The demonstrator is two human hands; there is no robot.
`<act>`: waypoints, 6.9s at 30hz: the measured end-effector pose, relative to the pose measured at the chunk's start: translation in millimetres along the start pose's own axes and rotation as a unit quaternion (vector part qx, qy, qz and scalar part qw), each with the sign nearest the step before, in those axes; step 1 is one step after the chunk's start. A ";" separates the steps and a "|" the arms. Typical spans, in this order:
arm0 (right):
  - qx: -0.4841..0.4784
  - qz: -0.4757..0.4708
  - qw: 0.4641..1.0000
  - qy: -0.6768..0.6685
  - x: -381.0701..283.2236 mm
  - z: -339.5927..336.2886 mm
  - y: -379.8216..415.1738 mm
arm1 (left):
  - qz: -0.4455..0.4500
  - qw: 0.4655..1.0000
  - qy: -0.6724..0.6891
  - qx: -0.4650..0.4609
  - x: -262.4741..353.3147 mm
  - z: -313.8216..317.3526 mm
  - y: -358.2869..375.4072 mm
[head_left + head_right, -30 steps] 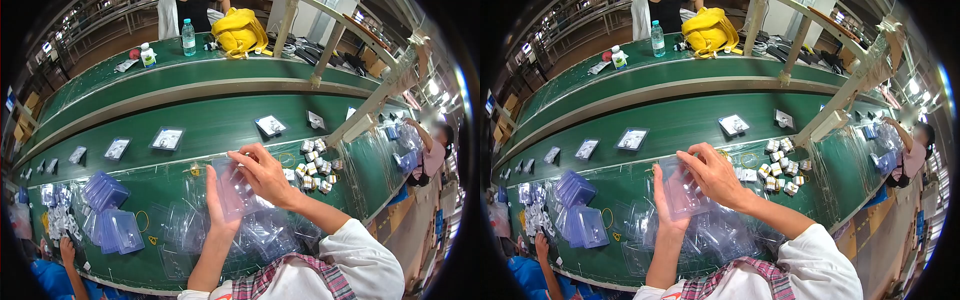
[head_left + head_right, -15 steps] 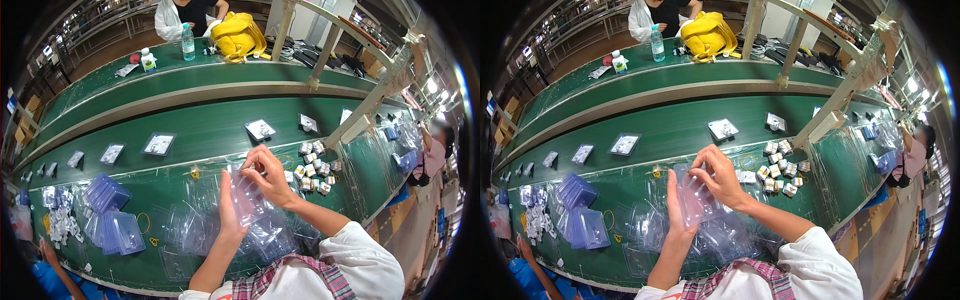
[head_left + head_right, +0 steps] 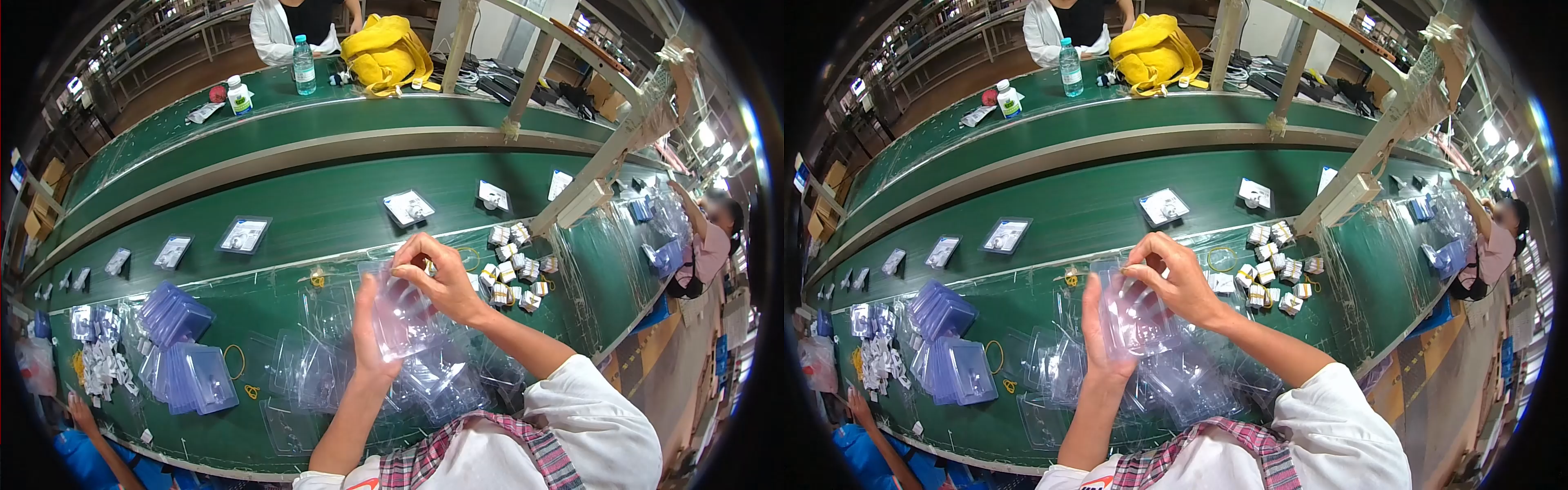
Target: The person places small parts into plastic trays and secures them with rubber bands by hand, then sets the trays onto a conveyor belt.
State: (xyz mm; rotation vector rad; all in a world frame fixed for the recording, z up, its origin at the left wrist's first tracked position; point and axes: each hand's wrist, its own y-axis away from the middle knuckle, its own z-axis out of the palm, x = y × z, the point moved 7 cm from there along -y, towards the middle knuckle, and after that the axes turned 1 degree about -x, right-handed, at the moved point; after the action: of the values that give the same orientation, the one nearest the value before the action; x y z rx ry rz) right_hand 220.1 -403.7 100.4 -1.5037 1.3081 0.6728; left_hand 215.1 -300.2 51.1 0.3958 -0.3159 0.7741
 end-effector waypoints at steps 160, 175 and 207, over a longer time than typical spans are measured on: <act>0.109 -0.039 0.913 0.390 84.5 -102.3 -38.9 | 0.093 0.996 -0.006 0.001 26.5 -9.4 -8.1; 0.020 -0.101 0.975 0.198 -21.3 16.8 12.8 | -0.008 0.999 -0.036 0.009 8.1 -12.5 -5.0; 0.055 -0.059 0.989 0.121 -18.9 21.6 20.9 | -0.015 0.999 -0.039 0.000 -0.3 -11.1 -9.0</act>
State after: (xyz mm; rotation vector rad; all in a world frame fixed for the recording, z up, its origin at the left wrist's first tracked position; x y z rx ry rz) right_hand 199.6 -374.9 102.8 -1.5954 1.4007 0.3439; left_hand 222.9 -301.2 39.2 0.4306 -0.3829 0.7312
